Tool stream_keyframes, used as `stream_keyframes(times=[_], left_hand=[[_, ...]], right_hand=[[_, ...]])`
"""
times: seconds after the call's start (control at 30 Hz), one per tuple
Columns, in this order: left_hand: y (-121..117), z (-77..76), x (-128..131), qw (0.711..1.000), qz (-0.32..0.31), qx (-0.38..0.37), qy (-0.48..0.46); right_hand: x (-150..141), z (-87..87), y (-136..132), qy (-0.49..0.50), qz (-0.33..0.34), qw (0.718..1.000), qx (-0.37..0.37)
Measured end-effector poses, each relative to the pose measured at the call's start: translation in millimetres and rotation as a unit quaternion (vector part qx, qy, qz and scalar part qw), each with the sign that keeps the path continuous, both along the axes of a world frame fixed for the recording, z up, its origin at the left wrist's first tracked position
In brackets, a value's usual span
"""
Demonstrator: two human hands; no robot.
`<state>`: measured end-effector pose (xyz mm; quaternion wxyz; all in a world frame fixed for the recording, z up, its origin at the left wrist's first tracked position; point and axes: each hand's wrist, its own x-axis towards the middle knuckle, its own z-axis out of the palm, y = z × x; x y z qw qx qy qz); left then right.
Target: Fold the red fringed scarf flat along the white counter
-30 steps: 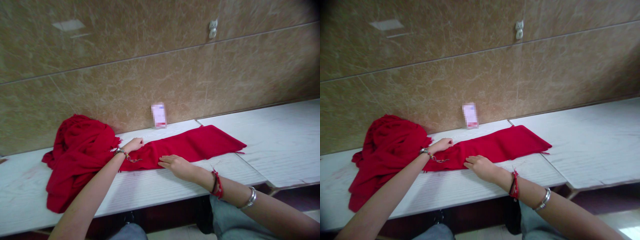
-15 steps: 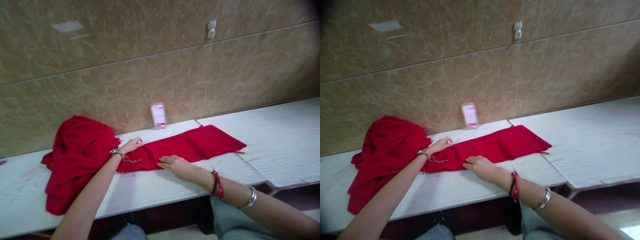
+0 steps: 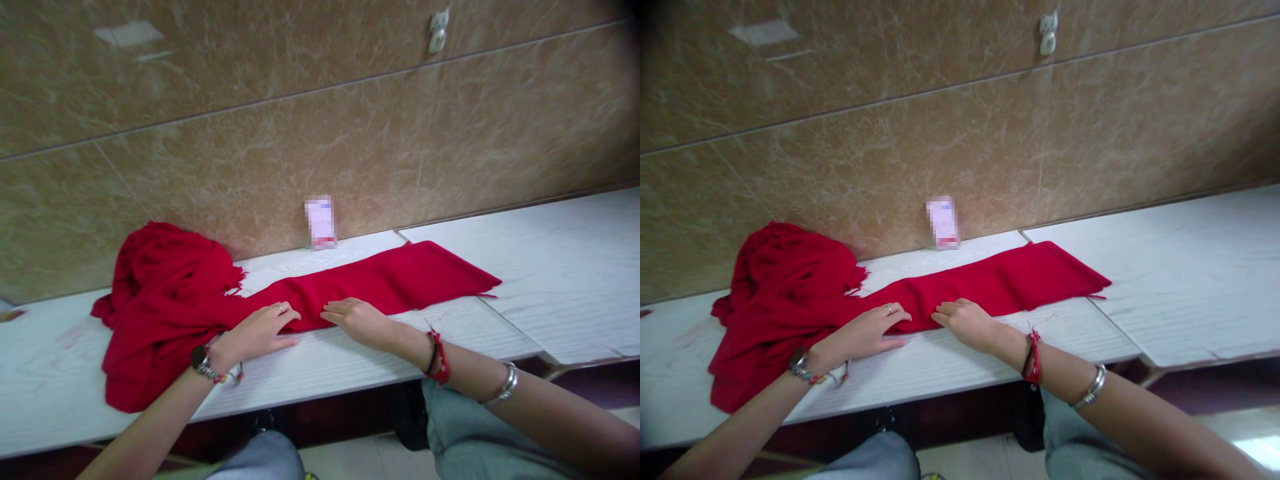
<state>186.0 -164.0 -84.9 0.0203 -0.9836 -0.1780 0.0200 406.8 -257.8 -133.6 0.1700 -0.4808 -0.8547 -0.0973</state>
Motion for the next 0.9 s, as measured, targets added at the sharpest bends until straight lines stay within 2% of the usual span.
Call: stream_keyframes(times=[0.13,0.23,0.43,0.57,0.77,0.9], left_hand=[[-2,-10.4,-7,0.991,0.013,0.127,0.032],[-1,-12.4,-10,0.985,0.023,0.169,0.029],[-15,-9.2,-11,0.987,0.008,0.162,-0.003],[-17,-10.1,-13,0.989,0.013,0.149,-0.012],[-19,-11.8,-17,0.992,-0.003,0.126,0.029],[-18,-9.6,-18,0.990,-0.022,0.134,0.038]], right_hand=[[2,4.9,-2,-0.002,0.004,1.000,-0.007],[4,5.7,-4,-0.018,0.022,1.000,-0.013],[3,-0.2,-2,0.022,0.010,1.000,0.004],[2,-0.7,0,0.026,0.027,0.999,0.020],[3,1.3,-1,0.003,0.062,0.997,-0.054],[3,3.7,-3,0.003,0.050,0.992,-0.115]])
